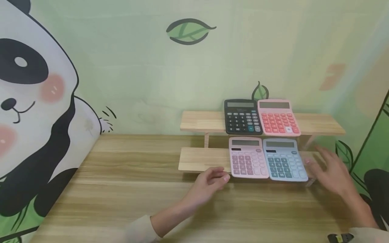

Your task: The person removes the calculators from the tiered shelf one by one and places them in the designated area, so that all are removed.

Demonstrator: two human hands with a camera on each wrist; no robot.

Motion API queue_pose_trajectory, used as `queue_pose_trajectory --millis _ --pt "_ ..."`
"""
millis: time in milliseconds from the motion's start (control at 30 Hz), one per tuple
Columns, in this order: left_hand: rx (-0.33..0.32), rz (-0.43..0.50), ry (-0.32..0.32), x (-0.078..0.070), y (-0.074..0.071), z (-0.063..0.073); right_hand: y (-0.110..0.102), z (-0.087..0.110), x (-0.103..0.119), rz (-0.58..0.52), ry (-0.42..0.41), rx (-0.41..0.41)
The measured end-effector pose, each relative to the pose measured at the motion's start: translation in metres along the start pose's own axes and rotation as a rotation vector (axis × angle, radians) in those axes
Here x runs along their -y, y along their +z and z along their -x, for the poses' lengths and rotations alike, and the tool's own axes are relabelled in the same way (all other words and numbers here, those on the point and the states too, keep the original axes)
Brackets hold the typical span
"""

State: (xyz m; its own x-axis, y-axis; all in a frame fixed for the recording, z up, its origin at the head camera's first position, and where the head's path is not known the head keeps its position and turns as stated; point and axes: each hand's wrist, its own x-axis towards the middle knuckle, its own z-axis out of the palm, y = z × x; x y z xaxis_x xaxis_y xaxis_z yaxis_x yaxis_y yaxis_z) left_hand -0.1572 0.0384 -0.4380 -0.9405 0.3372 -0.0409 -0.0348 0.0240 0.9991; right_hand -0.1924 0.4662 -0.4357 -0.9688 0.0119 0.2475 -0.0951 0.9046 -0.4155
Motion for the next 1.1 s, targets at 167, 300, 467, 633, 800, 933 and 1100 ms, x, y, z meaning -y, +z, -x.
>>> queue_pose_trajectory --millis 167,300,467,633,800,933,1100 --pt "-0.043 0.091 -0.047 0.008 0.017 -0.003 0.009 0.0 -0.004 0.005 0.027 -0.012" --pt "-0.069 0.165 -0.047 0.015 0.03 -0.007 0.015 0.004 -0.007 0.034 0.058 -0.03" --pt "-0.115 0.25 -0.057 0.022 0.043 -0.01 0.022 0.01 -0.009 0.035 0.082 -0.051" --pt "-0.174 0.405 -0.076 0.027 0.052 -0.017 0.024 0.01 -0.008 0.03 0.095 -0.054" --pt "-0.218 0.543 -0.126 0.028 0.057 -0.022 0.024 0.01 -0.008 0.037 0.099 -0.054" --pt "-0.244 0.621 -0.175 0.028 0.06 -0.026 0.023 0.01 -0.008 0.039 0.098 -0.053" --pt "-0.268 0.685 -0.215 0.03 0.062 -0.029 0.024 0.009 -0.009 0.037 0.101 -0.048"
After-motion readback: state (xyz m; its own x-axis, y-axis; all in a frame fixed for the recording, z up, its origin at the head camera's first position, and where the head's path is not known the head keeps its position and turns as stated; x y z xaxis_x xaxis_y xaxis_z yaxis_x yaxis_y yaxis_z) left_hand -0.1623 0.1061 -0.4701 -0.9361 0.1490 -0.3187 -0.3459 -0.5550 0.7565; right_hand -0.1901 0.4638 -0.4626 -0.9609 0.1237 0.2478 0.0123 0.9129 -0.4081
